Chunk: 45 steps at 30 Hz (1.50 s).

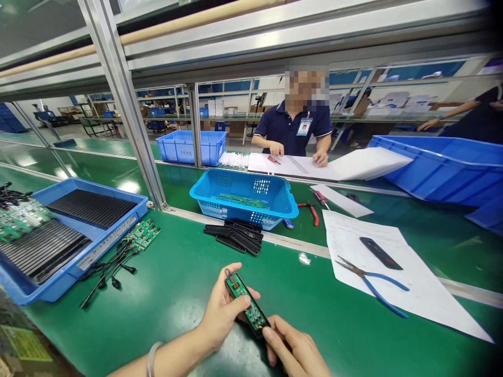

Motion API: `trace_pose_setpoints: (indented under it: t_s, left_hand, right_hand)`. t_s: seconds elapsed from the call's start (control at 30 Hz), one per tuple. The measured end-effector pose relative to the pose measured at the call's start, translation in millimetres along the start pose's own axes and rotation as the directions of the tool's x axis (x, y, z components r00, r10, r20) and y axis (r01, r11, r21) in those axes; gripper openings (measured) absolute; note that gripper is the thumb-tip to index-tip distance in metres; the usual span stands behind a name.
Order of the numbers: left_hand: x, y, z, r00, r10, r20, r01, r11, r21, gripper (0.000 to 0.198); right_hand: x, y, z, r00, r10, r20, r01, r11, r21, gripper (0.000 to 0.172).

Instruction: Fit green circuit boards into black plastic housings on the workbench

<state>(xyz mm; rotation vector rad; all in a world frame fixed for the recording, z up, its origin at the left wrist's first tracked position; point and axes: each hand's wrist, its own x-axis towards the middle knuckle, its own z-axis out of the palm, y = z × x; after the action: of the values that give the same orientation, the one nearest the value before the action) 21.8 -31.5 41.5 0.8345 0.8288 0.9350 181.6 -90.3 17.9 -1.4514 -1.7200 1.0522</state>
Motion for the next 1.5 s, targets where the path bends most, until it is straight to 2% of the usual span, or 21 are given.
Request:
trace_pose_setpoints:
  t_s: [0.1,0.17,0.23,0.3,0.4,0.5,0.63,0.7,0.83,0.97,1.1,1.13,1.2,1.27,1.33,1.4,1.5]
  left_hand:
    - [1.4,0.7,-2.1,0.996,-0.085,0.042,0.082,0.995,0.050,0.072]
    - [1.4,-3.6,-2.3,0.981,-0.141,0.135,0.131,0.988,0.082,0.073]
    - [1.3,-11.6,-2.1,0.947,-0.193,0.258,0.168,0.979,0.114,0.075]
    - [1.4,-20.8,-2.2,0.912,-0.217,0.350,0.172,0.973,0.153,0.076]
    - [1.9,-30.2,-3.9,0.901,-0.213,0.377,0.151,0.971,0.187,0.076]
    - [2.3,-31.8,-6.1,0.904,-0.213,0.370,0.147,0.969,0.199,0.075]
    - [2.7,-27.9,-5.9,0.901,-0.218,0.375,0.143,0.965,0.218,0.076]
    - [2.8,-26.4,-4.7,0.901,-0.228,0.370,0.151,0.963,0.224,0.077]
    - [2.8,-27.5,-4.1,0.904,-0.248,0.349,0.168,0.955,0.242,0.077]
    - [3.3,-30.1,-6.9,0.906,-0.222,0.362,0.124,0.953,0.275,0.073]
    - [3.6,-26.8,-7.1,0.891,-0.196,0.410,0.047,0.937,0.347,0.056]
    - [3.6,-25.1,-6.4,0.890,-0.184,0.417,0.033,0.939,0.343,0.053]
    - [3.5,-20.8,-4.6,0.903,-0.163,0.398,0.032,0.949,0.315,0.049]
    - [3.5,-15.8,-2.8,0.934,-0.165,0.316,0.072,0.956,0.285,0.049]
    - [3.5,-10.5,-1.9,0.961,-0.175,0.213,0.117,0.959,0.260,0.052]
    - [3.8,-5.7,-2.0,0.971,-0.188,0.145,0.152,0.961,0.232,0.053]
    - [4.6,-1.3,-3.7,0.970,-0.200,0.136,0.172,0.966,0.190,0.053]
  right_hand:
    - [-0.1,-3.1,-6.7,0.977,-0.166,-0.133,0.148,0.980,-0.135,0.022]
    - [1.0,-3.8,-9.2,0.921,-0.330,-0.207,0.289,0.936,-0.201,0.010]
    - [2.9,-2.7,-9.4,0.855,-0.473,-0.213,0.409,0.867,-0.285,0.016]
    - [4.4,-1.1,-9.0,0.801,-0.571,-0.180,0.471,0.786,-0.400,0.021]
    - [4.0,-0.9,-10.4,0.746,-0.656,-0.118,0.502,0.669,-0.548,0.020]
    - [1.3,-3.9,-14.3,0.717,-0.694,-0.066,0.520,0.595,-0.613,0.021]
    - [0.4,-5.5,-16.0,0.657,-0.750,-0.080,0.540,0.541,-0.645,0.021]
    - [1.1,-3.8,-14.5,0.641,-0.762,-0.090,0.553,0.540,-0.634,0.020]
    - [2.0,1.5,-10.7,0.674,-0.730,-0.112,0.545,0.594,-0.592,0.017]
    - [4.5,3.2,-7.9,0.726,-0.674,-0.135,0.524,0.669,-0.527,0.014]
    - [7.8,0.0,-3.0,0.739,-0.666,-0.103,0.499,0.642,-0.582,0.016]
    - [8.7,-1.5,-2.5,0.757,-0.647,-0.090,0.479,0.643,-0.598,0.018]
    - [12.4,-4.1,-5.5,0.829,-0.557,-0.049,0.437,0.700,-0.564,0.021]
    - [21.0,-3.4,-17.0,0.906,-0.422,-0.026,0.346,0.776,-0.527,0.025]
    - [35.9,3.8,-37.5,0.948,-0.307,-0.086,0.205,0.793,-0.574,0.025]
    - [55.2,17.3,-63.3,0.946,-0.244,-0.212,0.048,0.756,-0.653,0.023]
    - [82.2,40.1,-98.0,0.914,-0.172,-0.367,-0.161,0.677,-0.718,0.022]
